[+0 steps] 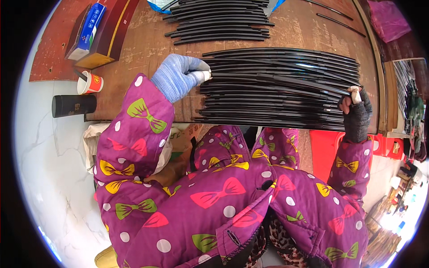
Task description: Inspecting and testing the flexibility of long black plastic rods at a manufacturing workstation.
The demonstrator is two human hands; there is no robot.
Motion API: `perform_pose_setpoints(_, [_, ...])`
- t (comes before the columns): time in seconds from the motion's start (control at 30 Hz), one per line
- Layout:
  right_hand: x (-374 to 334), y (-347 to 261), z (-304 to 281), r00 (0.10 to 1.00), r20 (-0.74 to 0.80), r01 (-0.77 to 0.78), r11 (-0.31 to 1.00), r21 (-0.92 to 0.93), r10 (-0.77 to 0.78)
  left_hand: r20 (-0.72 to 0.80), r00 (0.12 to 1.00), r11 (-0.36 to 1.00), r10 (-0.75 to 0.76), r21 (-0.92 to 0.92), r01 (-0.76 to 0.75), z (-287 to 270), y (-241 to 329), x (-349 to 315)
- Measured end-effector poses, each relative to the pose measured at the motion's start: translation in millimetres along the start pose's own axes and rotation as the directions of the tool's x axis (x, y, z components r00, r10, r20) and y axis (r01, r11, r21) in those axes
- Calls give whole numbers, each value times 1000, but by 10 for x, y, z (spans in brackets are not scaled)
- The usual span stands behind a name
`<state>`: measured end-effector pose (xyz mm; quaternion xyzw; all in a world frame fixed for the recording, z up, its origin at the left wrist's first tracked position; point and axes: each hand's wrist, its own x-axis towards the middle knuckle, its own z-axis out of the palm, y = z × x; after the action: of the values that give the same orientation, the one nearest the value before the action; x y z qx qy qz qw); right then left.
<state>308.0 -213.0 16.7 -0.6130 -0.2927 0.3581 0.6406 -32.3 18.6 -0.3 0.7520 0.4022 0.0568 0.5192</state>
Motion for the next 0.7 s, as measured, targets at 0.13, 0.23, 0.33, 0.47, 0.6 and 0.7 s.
perform_pose_setpoints(0.13, [0,58,-29,1000,3,-3,1000,-13,3,-92,996,998,-10,-56,5,48,48,-34])
perform_pose_setpoints(0.23, [15,42,-108,999,29,27,999,-41,-26,-113,991,992,65,-101,-76,48,37,-54])
perform_pose_setpoints(0.33, [51,-19,-433,997,-16,79,994,-75,-80,-94,996,995,-6,-97,-3,-31,-4,-36])
perform_pose_setpoints(0.47, [167,-65,-1672,995,-95,41,999,33,-38,-104,994,999,-40,-1,40,-261,-237,-34])
perform_pose_setpoints(0.6, [280,-49,-1810,992,-128,-17,1000,-17,15,-163,986,996,18,-87,-33,-134,-317,89])
perform_pose_setpoints(0.7, [369,-27,-1716,969,-246,-51,988,-148,13,-229,973,992,26,-115,-54,-18,-355,218])
